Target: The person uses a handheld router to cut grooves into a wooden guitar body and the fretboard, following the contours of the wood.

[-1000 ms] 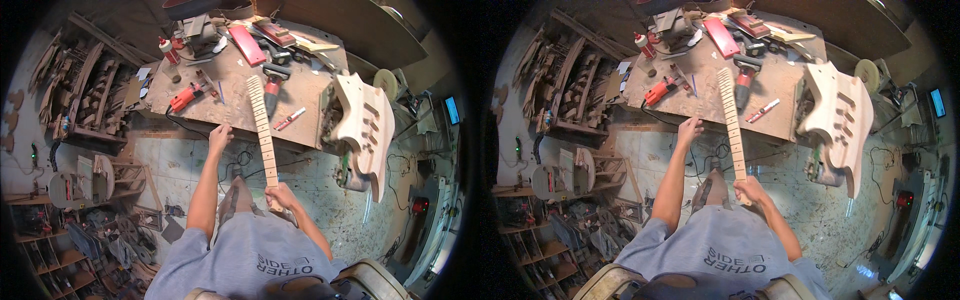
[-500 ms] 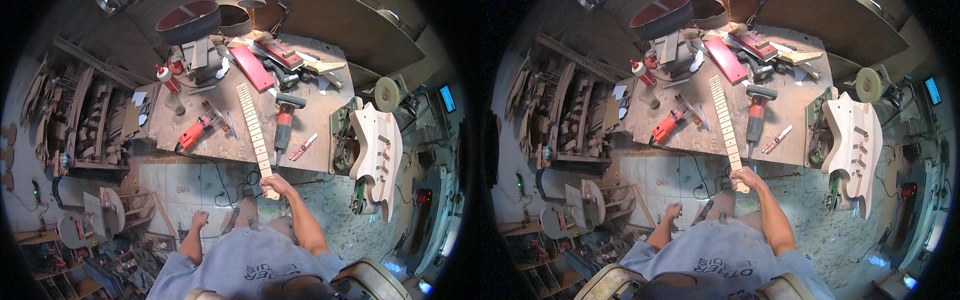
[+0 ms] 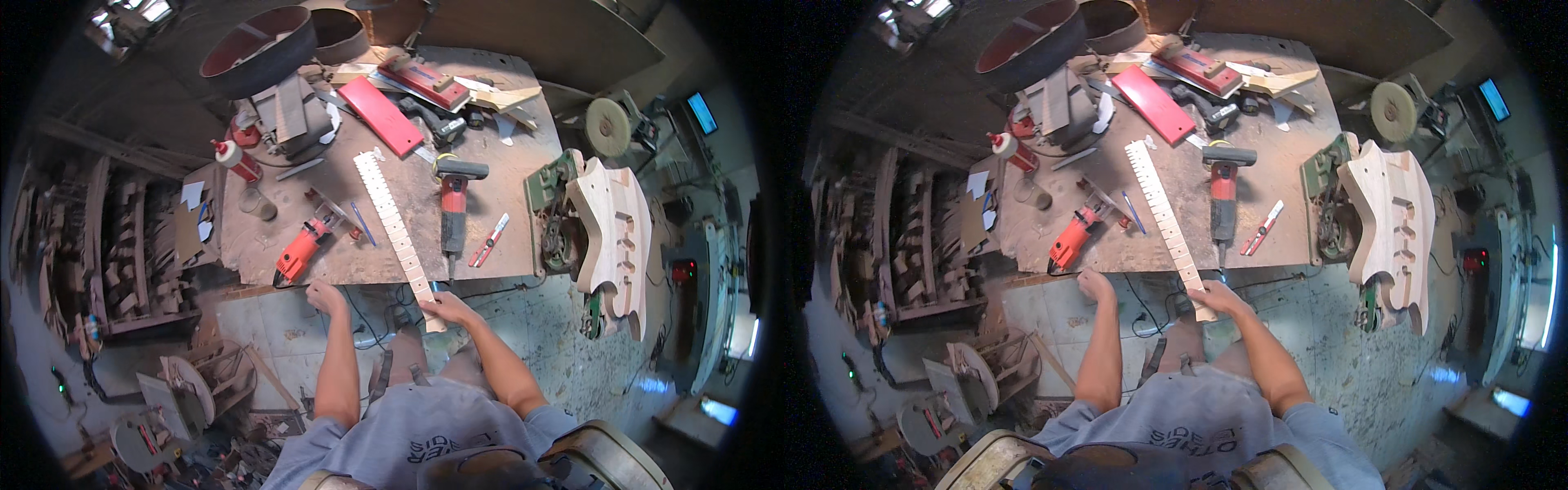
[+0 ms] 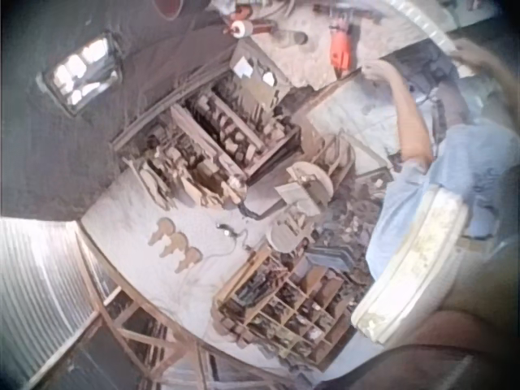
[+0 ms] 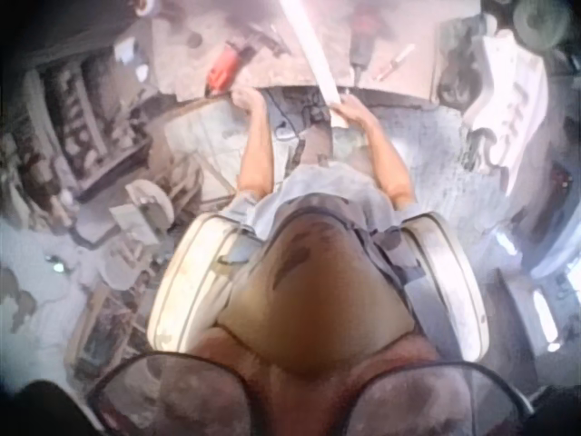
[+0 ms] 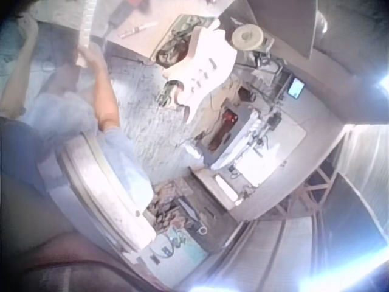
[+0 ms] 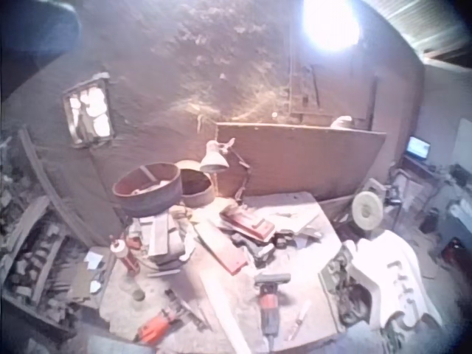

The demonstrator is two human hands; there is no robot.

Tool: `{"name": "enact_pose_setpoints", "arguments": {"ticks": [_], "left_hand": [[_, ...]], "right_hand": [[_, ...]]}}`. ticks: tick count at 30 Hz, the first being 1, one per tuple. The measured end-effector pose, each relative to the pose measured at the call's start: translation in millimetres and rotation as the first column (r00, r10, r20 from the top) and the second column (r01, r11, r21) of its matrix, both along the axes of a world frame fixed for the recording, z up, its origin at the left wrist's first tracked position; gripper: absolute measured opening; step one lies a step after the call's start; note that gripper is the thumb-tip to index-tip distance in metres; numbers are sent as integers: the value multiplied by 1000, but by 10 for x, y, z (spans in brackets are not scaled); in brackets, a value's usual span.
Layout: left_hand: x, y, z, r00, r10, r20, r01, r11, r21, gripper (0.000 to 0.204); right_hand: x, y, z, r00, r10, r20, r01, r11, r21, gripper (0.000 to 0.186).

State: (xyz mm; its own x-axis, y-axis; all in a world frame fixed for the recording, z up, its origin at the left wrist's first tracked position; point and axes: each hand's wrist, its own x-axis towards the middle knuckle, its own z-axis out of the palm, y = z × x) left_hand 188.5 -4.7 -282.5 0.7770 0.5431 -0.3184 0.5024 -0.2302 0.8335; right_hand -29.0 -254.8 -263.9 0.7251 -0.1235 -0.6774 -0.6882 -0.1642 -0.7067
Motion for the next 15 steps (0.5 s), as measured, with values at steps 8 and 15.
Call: {"name": "enact_pose_setpoints", "arguments": {"ticks": [8,15], "left_hand": [[543,-472,6,392,-200,-898,805,547,230,32],[677,-333,25,79,-245,-966,989,142,45,36]], "right_hand": [[11,-121,665,964,-267,-6,260,943,-206,40],[1091,-489,1211,854,-396,339,521,627,-579,53]]}}
